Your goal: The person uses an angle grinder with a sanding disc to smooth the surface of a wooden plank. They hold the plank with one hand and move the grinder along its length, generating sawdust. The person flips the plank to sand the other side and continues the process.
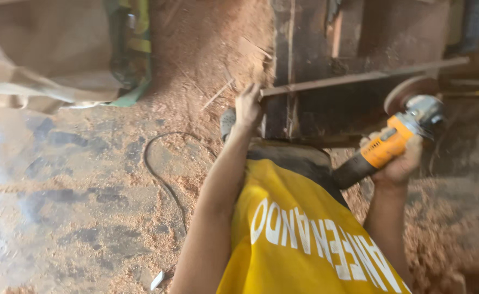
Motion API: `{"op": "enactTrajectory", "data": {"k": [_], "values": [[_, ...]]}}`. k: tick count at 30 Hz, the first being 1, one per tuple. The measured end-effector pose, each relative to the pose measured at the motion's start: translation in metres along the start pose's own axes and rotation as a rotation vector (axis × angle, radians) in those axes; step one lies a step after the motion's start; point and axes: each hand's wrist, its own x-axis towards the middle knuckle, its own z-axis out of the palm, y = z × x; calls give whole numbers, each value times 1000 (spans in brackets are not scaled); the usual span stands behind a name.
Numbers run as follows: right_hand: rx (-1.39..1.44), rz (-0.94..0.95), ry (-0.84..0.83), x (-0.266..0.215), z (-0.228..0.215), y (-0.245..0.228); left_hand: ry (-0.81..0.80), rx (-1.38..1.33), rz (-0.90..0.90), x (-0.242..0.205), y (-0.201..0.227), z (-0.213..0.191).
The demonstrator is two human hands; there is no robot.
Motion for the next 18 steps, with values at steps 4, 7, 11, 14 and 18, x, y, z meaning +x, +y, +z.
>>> {"op": "enactTrajectory", "data": {"k": [4, 7, 11, 14, 18], "values": [[-114, 4, 13, -1, 10, -7, 35, 16, 13, 38, 1, 6], [-138, 0, 32, 5, 17, -14, 59, 12, 15, 64, 10, 15], [-300, -35, 39, 24, 35, -29, 16, -27, 49, 76, 16, 24], [-402, 35, -37, 53, 63, -43, 52, -51, 44, 75, 16, 32], [-566, 268, -148, 83, 110, -42, 76, -58, 80, 82, 8, 37]]}}
